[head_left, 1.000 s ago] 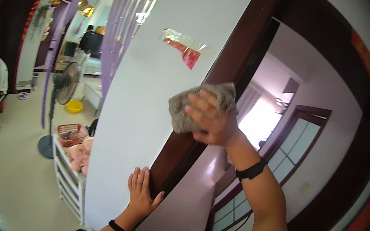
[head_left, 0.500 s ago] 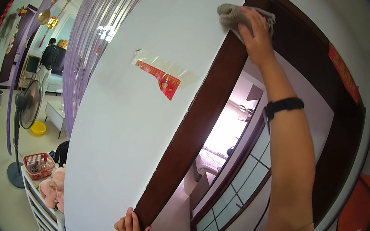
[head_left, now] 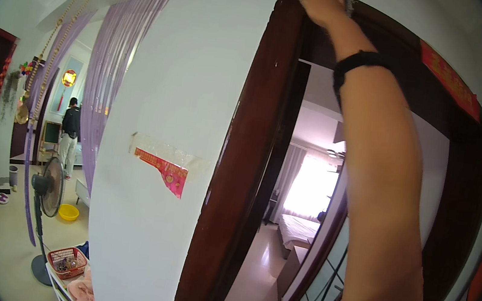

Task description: Cleaning a wooden door and a plastic storage cabinet using a damp cloth.

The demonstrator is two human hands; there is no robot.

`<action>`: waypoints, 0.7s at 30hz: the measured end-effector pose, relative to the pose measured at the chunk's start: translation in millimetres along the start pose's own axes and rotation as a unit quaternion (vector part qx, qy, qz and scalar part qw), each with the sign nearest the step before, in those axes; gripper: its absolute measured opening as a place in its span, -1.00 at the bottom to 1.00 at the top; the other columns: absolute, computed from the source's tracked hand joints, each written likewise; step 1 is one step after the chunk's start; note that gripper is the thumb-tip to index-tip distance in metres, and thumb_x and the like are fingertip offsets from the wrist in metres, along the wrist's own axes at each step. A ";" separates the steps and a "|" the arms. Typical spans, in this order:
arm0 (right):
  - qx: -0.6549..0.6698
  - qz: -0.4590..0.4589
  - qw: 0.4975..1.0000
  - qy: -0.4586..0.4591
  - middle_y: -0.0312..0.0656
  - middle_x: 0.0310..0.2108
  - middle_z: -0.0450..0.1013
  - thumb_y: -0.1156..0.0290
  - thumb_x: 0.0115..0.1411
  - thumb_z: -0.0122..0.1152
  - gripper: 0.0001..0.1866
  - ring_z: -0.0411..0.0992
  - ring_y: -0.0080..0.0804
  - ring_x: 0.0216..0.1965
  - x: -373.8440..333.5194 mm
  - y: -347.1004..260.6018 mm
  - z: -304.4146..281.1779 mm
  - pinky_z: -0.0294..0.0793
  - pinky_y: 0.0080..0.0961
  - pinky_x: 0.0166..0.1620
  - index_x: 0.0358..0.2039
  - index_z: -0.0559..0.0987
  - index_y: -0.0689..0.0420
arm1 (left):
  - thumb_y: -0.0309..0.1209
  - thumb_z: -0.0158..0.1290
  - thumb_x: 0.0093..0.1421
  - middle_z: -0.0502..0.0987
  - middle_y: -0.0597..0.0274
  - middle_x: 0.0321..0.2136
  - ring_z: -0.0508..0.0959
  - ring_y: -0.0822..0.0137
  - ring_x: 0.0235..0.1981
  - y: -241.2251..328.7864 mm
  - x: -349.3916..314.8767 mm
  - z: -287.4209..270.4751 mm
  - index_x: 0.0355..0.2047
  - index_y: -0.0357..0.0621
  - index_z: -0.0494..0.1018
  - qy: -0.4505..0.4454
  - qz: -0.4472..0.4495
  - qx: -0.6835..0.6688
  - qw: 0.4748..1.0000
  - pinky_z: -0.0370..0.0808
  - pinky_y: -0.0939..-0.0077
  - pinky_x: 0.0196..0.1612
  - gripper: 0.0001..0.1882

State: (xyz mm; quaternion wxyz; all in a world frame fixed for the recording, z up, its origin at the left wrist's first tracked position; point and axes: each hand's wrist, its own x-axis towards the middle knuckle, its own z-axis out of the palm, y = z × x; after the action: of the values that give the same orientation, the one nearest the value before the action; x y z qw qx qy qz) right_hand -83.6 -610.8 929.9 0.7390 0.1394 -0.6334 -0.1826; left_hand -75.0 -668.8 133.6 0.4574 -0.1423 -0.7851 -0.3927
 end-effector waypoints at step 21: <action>-0.235 0.207 0.947 0.069 -0.05 0.07 0.36 -0.04 0.34 -0.40 -0.43 0.31 -0.07 0.10 -13.0 141.7 -42.3 0.16 -0.02 0.14 0.01 0.40 0.14 | -0.32 0.21 0.01 0.06 -0.31 0.21 0.17 -0.18 0.00 5.8 13.2 -6.9 0.17 -0.43 0.10 0.003 0.065 -0.017 0.998 0.15 -0.05 0.04 -0.20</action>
State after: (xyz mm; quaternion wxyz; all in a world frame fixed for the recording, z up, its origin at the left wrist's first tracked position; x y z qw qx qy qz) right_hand -30.4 -479.3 973.7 0.8143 -0.1604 -0.5347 -0.1592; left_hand -74.6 -672.0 149.2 0.4813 -0.1996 -0.7662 -0.3760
